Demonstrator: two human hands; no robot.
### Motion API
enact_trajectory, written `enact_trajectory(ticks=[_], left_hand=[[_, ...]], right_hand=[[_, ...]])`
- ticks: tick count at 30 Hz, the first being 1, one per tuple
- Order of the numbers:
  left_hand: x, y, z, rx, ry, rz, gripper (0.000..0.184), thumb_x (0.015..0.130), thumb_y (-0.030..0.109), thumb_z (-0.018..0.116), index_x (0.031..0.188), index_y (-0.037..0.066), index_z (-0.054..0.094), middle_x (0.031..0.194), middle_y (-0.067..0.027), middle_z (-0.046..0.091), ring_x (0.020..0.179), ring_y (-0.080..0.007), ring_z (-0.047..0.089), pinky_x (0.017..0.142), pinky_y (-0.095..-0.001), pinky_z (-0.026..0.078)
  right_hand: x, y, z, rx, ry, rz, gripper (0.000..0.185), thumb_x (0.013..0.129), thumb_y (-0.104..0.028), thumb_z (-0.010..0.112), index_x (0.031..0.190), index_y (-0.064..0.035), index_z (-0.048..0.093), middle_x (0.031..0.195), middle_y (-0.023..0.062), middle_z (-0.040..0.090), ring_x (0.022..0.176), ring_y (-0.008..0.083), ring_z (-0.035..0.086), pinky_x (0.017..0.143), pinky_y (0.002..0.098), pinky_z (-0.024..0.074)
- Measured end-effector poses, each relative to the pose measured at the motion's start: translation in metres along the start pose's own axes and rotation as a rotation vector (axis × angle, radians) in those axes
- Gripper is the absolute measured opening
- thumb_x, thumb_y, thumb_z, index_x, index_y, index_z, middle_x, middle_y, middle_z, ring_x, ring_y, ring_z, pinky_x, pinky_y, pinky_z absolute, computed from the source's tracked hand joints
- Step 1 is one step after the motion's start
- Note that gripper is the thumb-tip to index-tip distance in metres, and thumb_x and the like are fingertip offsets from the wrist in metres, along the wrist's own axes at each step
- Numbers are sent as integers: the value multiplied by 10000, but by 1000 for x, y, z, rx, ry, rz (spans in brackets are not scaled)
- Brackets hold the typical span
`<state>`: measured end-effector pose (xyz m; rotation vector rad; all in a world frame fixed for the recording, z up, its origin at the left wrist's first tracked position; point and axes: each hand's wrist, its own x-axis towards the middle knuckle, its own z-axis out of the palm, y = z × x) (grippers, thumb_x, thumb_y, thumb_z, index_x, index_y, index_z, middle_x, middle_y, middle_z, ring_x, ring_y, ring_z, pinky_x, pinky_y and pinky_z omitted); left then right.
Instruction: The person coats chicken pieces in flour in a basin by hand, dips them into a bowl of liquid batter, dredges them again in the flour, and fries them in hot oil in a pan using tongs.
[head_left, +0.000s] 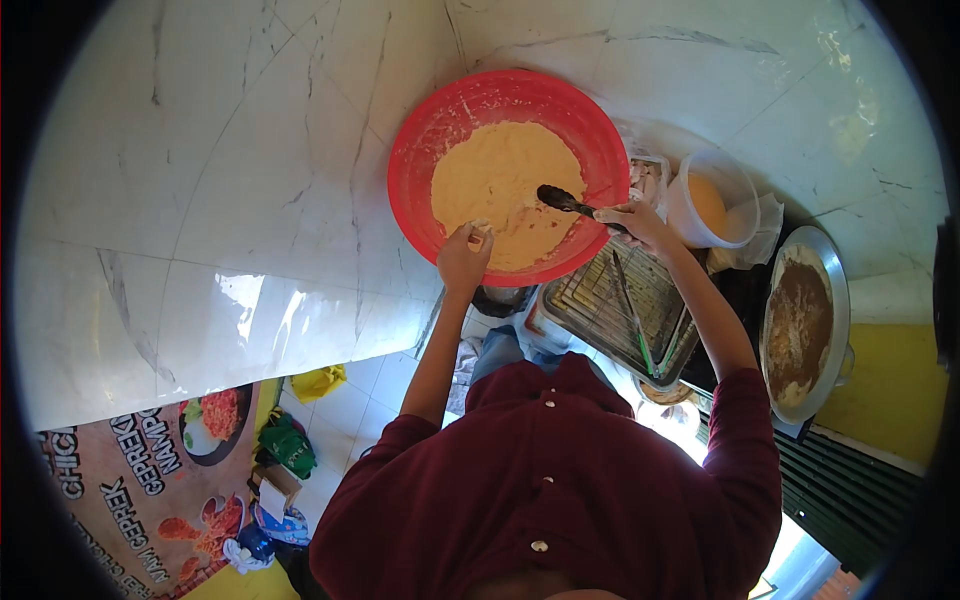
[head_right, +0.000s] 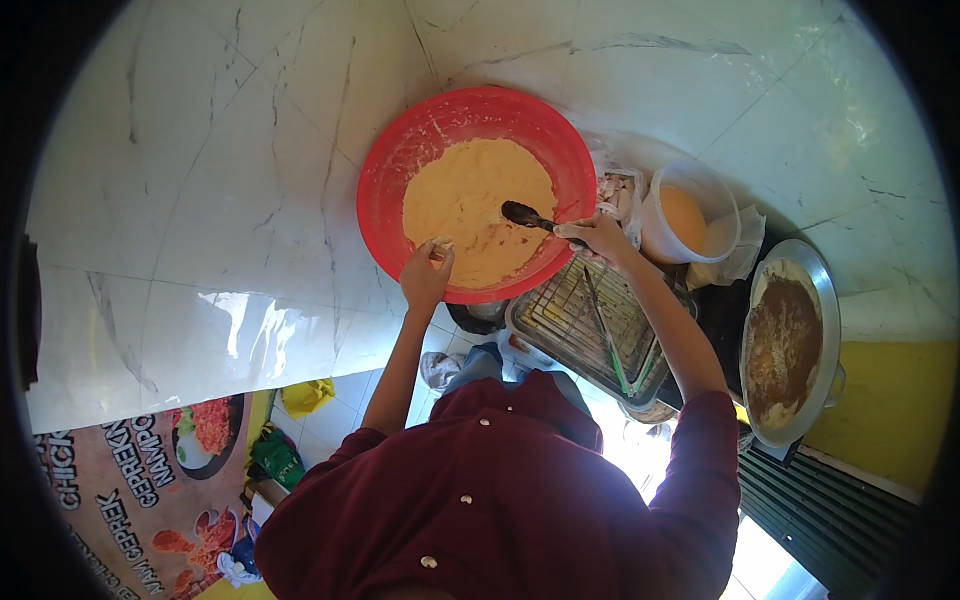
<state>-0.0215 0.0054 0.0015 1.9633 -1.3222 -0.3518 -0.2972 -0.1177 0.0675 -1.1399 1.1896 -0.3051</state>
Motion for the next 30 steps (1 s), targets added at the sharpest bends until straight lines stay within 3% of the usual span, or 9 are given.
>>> enact_trajectory(ticks=[4, 6, 9, 13, 30], left_hand=[[-2, 1, 1, -14, 20, 40, 216, 758, 250, 613, 924, 114, 636, 743, -41, 627, 673, -172, 608, 614, -291, 467], [-1, 1, 1, -31, 22, 63, 202, 755, 227, 615, 916, 106, 636, 742, -40, 626, 669, -170, 605, 606, -288, 467], [-2, 4, 2, -38, 45, 70, 196, 762, 221, 611, 915, 101, 634, 743, -33, 626, 672, -163, 605, 609, -284, 466], [-2, 6, 1, -19, 29, 57, 193, 781, 230, 601, 916, 96, 631, 735, -29, 627, 666, -162, 605, 605, -283, 465], [-4, 8, 1, 26, 18, 28, 202, 795, 248, 588, 917, 92, 624, 764, -39, 636, 696, -185, 616, 614, -297, 468]], right_hand=[[-13, 17, -7, 282, -53, 126, 224, 804, -233, 624, 809, -16, 570, 598, 21, 512, 377, 33, 345, 314, 172, 233], [-25, 23, -7, 648, -217, 235, 224, 834, -230, 579, 920, -53, 472, 652, 20, 494, 384, 16, 341, 292, 144, 217], [-36, 50, -7, 921, -230, 208, 271, 860, -228, 531, 1040, -69, 405, 705, 37, 485, 390, 6, 341, 285, 121, 220], [-45, 62, -6, 1040, -310, 121, 253, 891, -200, 464, 1079, -59, 368, 713, 51, 481, 389, 3, 344, 286, 116, 247], [-61, 99, -9, 1127, -186, 30, 353, 883, -252, 499, 1139, -57, 356, 695, 43, 486, 365, 4, 351, 267, 117, 248]])
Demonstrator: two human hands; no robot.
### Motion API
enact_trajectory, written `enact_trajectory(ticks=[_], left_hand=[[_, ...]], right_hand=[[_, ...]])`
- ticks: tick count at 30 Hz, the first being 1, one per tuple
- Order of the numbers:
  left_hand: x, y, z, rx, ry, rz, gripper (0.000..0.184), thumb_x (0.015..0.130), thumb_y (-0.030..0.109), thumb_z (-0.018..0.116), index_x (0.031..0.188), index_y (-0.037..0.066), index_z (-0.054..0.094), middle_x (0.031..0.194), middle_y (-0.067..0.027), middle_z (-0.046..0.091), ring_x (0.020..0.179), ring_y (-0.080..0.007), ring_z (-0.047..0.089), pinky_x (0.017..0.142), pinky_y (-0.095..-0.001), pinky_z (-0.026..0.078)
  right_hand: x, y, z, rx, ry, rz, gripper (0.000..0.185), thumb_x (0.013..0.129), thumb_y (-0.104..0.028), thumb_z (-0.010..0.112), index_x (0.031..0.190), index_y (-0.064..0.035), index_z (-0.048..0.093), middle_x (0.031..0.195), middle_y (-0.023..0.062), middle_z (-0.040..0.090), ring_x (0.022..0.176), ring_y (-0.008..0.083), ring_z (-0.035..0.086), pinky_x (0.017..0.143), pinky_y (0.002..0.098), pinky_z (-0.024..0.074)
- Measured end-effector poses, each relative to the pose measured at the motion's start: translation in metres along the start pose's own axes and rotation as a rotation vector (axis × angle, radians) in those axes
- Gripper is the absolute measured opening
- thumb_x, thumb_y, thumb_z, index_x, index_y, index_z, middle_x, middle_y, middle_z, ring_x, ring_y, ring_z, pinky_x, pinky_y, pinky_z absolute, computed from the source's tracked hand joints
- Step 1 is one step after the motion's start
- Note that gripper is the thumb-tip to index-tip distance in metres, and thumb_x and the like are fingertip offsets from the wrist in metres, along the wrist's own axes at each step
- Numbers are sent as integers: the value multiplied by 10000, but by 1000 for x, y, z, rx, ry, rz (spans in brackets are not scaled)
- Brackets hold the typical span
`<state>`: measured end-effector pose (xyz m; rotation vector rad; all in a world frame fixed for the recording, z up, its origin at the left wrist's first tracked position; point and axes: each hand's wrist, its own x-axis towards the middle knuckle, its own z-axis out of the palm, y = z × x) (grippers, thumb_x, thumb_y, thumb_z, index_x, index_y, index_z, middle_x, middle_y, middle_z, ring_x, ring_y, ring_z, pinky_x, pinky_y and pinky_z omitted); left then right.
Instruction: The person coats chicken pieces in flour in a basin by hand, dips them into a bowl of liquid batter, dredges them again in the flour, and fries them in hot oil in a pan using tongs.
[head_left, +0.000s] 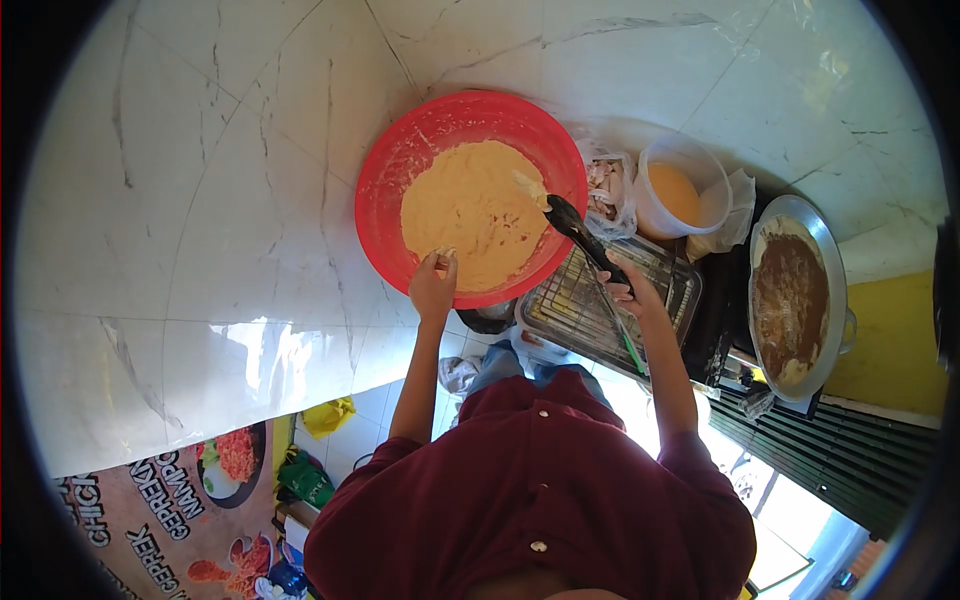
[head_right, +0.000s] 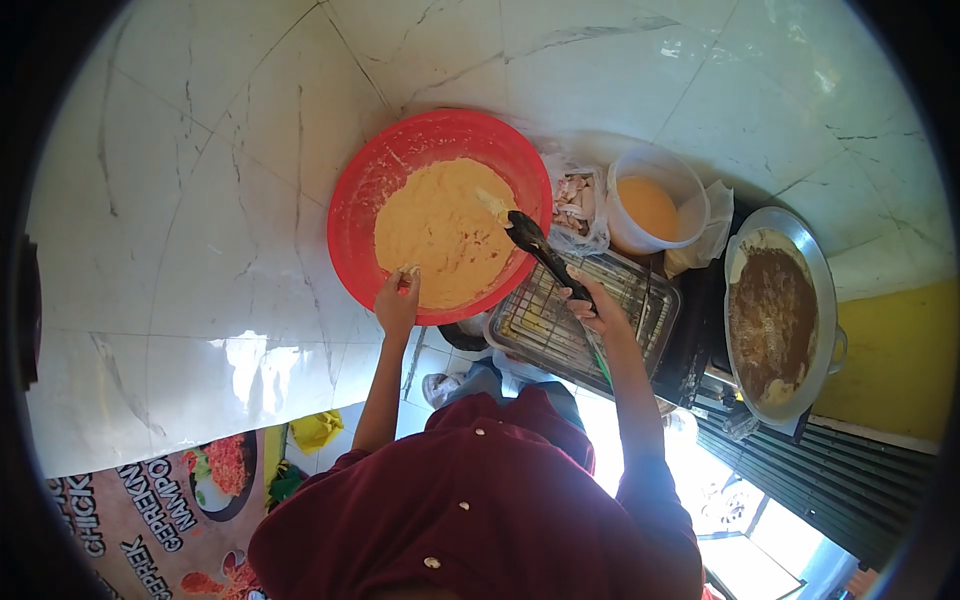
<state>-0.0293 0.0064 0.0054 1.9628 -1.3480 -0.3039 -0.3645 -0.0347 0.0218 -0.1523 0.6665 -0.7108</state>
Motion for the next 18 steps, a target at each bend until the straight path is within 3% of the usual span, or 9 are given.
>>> enact_trajectory(ticks=[8, 10, 11, 13, 14, 16, 17, 18], left_hand=[[1, 0, 1, -18, 9, -14, 211, 796, 256, 583, 918, 90, 626, 775, -45, 637, 696, -187, 615, 621, -301, 468], [2, -3, 2, 6, 13, -13, 211, 794, 259, 583, 912, 89, 627, 770, -45, 636, 694, -192, 615, 620, -303, 469], [1, -5, 2, 29, 13, -10, 212, 793, 261, 583, 906, 87, 627, 764, -45, 635, 692, -196, 614, 619, -305, 469], [1, -4, 2, 7, 18, -16, 210, 791, 261, 585, 899, 86, 627, 757, -46, 634, 687, -201, 613, 615, -307, 469], [1, -4, 2, -16, 26, -16, 209, 788, 261, 586, 892, 84, 626, 750, -46, 633, 681, -206, 612, 610, -310, 469], [2, -1, -1, -11, 6, -30, 225, 791, 270, 588, 910, 84, 631, 769, -62, 639, 701, -211, 618, 623, -307, 471], [2, 0, -2, -7, -8, -38, 242, 794, 279, 590, 928, 83, 636, 788, -77, 644, 721, -216, 625, 637, -304, 473], [2, -1, -2, -7, -10, -45, 242, 794, 279, 590, 928, 83, 636, 788, -77, 644, 721, -216, 625, 637, -304, 473]], right_hand=[[6, -1, -4, -40, -4, 22, 326, 873, -234, 515, 1104, -46, 383, 705, 44, 498, 370, 6, 348, 278, 122, 232], [10, -10, 8, -356, 86, -25, 273, 855, -248, 546, 1012, -36, 476, 679, 35, 520, 354, 22, 347, 296, 144, 242], [13, -16, 17, -356, 88, -22, 273, 855, -248, 546, 1012, -36, 476, 679, 35, 520, 354, 22, 347, 296, 144, 242], [19, -28, 45, -862, 227, -96, 236, 796, -269, 629, 801, -34, 610, 580, 6, 525, 373, 28, 371, 312, 203, 228], [27, -32, 55, -862, 231, -90, 236, 796, -269, 629, 801, -34, 610, 580, 6, 525, 373, 28, 371, 312, 203, 228], [46, -37, 73, -1364, 243, -190, 256, 721, -264, 690, 729, -15, 636, 516, 25, 517, 379, 82, 426, 348, 253, 300], [58, -37, 80, -1365, 244, -182, 256, 721, -264, 690, 729, -15, 636, 516, 25, 517, 379, 82, 426, 348, 253, 300], [71, -37, 89, -1647, 257, -162, 267, 675, -237, 709, 759, 3, 628, 550, 61, 544, 425, 137, 483, 395, 282, 354]])
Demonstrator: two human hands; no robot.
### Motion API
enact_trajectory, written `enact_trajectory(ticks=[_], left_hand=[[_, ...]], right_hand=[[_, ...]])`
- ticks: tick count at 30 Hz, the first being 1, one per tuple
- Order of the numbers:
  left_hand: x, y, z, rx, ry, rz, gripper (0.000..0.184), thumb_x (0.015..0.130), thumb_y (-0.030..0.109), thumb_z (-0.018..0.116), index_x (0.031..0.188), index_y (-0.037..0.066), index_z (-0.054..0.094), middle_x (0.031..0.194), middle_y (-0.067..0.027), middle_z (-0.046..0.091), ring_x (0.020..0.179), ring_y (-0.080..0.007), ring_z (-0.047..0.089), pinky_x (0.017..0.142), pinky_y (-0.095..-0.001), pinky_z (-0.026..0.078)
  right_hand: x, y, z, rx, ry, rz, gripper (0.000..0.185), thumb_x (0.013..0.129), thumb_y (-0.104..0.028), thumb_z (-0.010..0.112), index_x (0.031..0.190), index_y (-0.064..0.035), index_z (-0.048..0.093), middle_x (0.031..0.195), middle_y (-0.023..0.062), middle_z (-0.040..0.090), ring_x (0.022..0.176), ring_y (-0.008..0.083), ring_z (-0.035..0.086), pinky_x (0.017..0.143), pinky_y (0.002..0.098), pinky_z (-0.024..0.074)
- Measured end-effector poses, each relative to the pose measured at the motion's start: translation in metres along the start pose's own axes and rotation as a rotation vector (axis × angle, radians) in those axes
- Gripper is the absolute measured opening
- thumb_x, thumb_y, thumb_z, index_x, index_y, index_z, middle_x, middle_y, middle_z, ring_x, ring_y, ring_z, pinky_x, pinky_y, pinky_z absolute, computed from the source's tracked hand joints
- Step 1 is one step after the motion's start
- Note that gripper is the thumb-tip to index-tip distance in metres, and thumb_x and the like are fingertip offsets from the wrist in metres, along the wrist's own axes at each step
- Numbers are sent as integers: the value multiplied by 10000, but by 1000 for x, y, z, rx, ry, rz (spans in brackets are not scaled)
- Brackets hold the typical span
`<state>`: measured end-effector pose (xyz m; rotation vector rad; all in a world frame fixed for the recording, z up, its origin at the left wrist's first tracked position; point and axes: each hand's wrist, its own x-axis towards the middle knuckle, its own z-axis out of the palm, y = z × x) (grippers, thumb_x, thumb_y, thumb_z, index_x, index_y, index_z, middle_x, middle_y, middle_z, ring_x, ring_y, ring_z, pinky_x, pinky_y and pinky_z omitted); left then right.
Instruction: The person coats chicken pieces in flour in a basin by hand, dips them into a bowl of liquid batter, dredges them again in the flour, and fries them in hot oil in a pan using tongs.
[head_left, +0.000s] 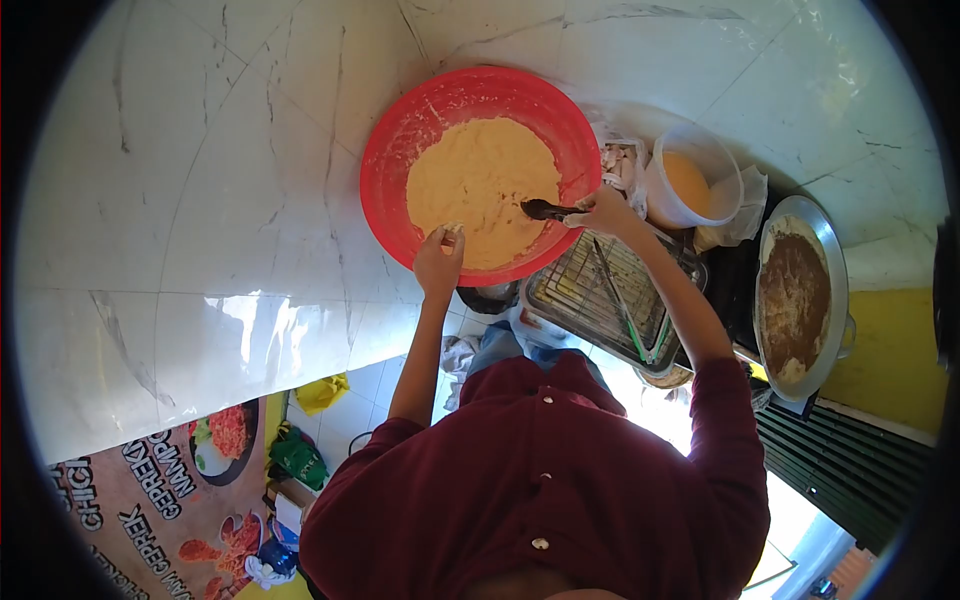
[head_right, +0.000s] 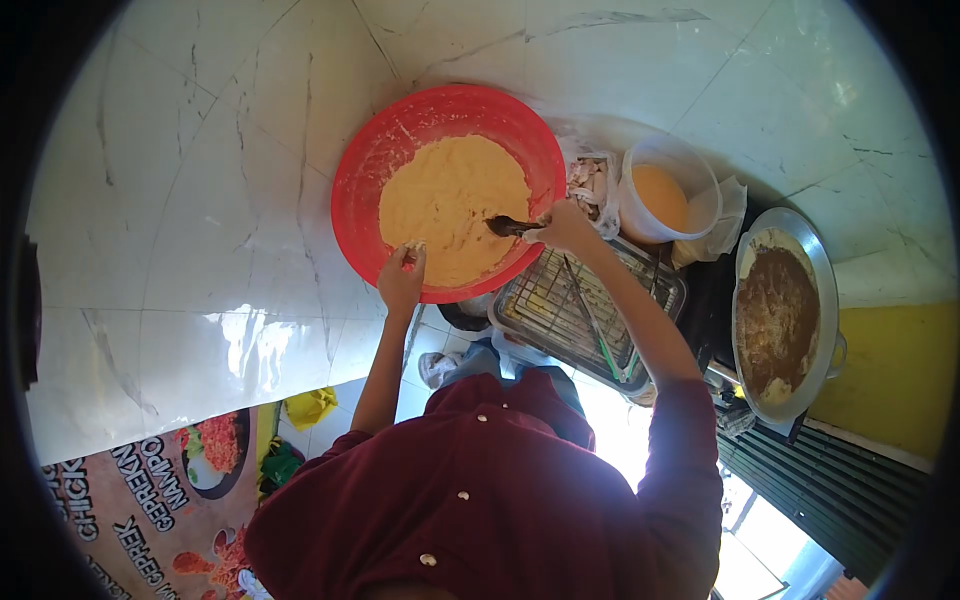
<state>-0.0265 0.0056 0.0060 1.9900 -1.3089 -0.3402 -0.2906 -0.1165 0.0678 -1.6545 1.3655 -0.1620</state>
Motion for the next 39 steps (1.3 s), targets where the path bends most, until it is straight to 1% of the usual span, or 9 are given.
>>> enact_trajectory(ticks=[1, 4, 7, 26, 28, 31, 32, 34, 39], left_hand=[[0, -1, 0, -2, -5, -2, 241, 793, 278, 591, 927, 82, 634, 790, -76, 644, 722, -217, 625, 638, -304, 474], [0, -2, 0, 0, 6, 5, 237, 791, 275, 594, 921, 81, 632, 794, -73, 644, 721, -215, 625, 640, -304, 475], [0, -6, 3, -35, 58, 46, 210, 776, 251, 603, 896, 80, 630, 764, -57, 637, 689, -203, 617, 617, -304, 471], [1, -11, 5, -93, 64, 56, 181, 753, 213, 624, 872, 78, 634, 724, -40, 626, 645, -172, 607, 590, -289, 466], [1, -8, 3, -87, 68, 59, 179, 753, 211, 623, 872, 77, 634, 723, -41, 627, 645, -172, 608, 589, -288, 467], [1, -7, 1, -58, 64, 56, 175, 755, 207, 621, 870, 76, 634, 721, -42, 627, 642, -172, 608, 585, -288, 467], [1, -7, 2, -33, 58, 46, 172, 756, 205, 620, 868, 76, 634, 719, -42, 627, 640, -172, 608, 583, -288, 467], [1, -5, 1, -40, 64, 52, 171, 757, 207, 620, 866, 76, 633, 716, -43, 626, 640, -174, 609, 580, -289, 466], [2, -9, 4, -40, 63, 89, 174, 758, 212, 621, 866, 75, 633, 723, -43, 628, 643, -177, 611, 576, -292, 465]], right_hand=[[7, -8, 4, -282, -9, -21, 300, 629, -209, 727, 790, 20, 620, 584, 98, 572, 470, 192, 540, 442, 310, 407], [11, -26, 8, -415, 120, -191, 346, 537, -228, 758, 683, 25, 575, 659, 154, 589, 540, 250, 569, 533, 346, 437], [17, -40, 2, -551, -17, -128, 384, 520, -230, 771, 734, 18, 570, 694, 154, 596, 666, 268, 597, 568, 356, 445], [40, -29, -11, -755, -119, -124, 440, 466, -208, 756, 811, 18, 603, 802, 182, 614, 817, 322, 598, 676, 394, 479], [33, -20, -17, -555, 7, -209, 321, 504, -189, 771, 674, 6, 581, 597, 111, 571, 539, 212, 561, 476, 330, 421], [23, -23, -37, -306, -205, 141, 307, 574, -238, 763, 736, -6, 645, 605, 54, 565, 492, 138, 523, 419, 279, 382], [20, -18, -40, -304, -200, 142, 307, 574, -238, 763, 736, -6, 645, 605, 54, 565, 492, 138, 523, 419, 279, 382], [10, -5, -41, 3, -196, 181, 234, 704, -245, 715, 803, -41, 657, 521, -16, 497, 363, 38, 350, 332, 188, 214], [-19, 27, -34, 348, -148, 264, 243, 769, -246, 661, 867, -25, 653, 576, -5, 518, 379, 20, 345, 333, 172, 210]])
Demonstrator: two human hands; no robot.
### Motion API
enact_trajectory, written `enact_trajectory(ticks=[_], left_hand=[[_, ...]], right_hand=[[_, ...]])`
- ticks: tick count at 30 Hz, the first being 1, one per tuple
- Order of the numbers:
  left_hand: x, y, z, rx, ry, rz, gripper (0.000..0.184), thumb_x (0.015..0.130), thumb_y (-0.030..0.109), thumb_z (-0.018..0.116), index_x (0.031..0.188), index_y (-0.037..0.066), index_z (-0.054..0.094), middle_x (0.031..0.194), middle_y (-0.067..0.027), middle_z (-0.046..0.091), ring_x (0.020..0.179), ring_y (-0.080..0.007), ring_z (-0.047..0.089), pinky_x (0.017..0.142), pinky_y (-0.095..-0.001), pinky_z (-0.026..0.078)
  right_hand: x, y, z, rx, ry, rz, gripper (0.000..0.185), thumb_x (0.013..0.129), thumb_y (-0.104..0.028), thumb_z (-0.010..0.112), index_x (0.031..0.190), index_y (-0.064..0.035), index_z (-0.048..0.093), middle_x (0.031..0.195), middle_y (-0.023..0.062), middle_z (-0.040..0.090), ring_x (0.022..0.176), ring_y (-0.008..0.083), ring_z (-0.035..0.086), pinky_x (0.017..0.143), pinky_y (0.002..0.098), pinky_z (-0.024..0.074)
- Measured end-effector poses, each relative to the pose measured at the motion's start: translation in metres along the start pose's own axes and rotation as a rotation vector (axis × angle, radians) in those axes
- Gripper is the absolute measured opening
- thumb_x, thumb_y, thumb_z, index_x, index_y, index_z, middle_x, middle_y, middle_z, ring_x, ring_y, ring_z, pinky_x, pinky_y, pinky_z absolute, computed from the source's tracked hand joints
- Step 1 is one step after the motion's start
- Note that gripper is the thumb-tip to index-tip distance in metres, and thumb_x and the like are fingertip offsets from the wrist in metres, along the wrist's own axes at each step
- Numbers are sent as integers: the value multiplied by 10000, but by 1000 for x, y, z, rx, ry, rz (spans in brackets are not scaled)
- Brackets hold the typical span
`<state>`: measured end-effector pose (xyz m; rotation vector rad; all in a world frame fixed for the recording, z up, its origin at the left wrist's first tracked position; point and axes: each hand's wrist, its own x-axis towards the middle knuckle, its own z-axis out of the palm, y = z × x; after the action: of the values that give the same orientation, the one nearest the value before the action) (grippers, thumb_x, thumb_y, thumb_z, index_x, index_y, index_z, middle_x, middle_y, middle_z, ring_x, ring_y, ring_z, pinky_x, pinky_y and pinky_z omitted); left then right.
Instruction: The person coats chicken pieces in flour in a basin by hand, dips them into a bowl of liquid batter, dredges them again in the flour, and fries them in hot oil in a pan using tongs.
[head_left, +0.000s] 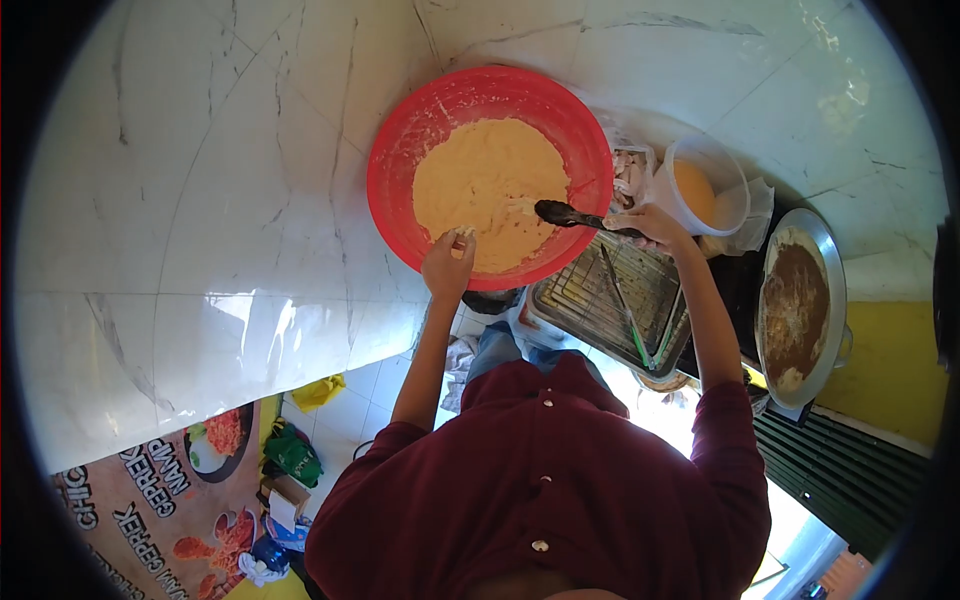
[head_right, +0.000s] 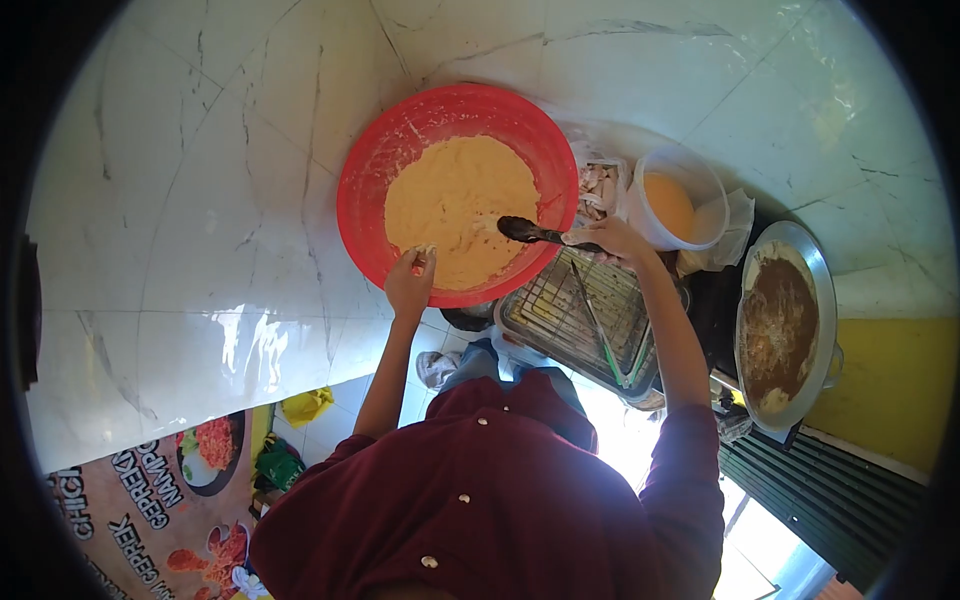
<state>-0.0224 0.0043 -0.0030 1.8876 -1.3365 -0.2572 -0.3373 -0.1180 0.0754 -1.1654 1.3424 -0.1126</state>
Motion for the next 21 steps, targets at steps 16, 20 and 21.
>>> enact_trajectory(ticks=[16, 20, 21], left_hand=[[21, 53, 64, -429, -363, -48, 228, 833, 220, 567, 937, 23, 612, 818, -89, 615, 755, -177, 581, 701, -280, 431], [21, 100, 98, -417, -472, 153, 265, 815, 232, 592, 981, 25, 586, 889, -95, 578, 847, -198, 558, 733, -291, 430], [20, 112, 103, -421, -488, 160, 265, 815, 232, 592, 981, 25, 586, 889, -95, 578, 847, -198, 558, 733, -291, 430]], right_hand=[[-122, 56, -44, 936, 578, -232, 322, 775, -225, 649, 955, 31, 574, 678, 57, 562, 381, 34, 358, 319, 159, 213], [-109, 62, -82, 687, 843, -193, 309, 723, -240, 701, 839, 37, 629, 612, 28, 530, 388, 41, 374, 338, 186, 233], [-101, 66, -95, 622, 861, -183, 331, 711, -251, 706, 836, 45, 629, 614, 37, 528, 397, 60, 400, 345, 209, 266]])
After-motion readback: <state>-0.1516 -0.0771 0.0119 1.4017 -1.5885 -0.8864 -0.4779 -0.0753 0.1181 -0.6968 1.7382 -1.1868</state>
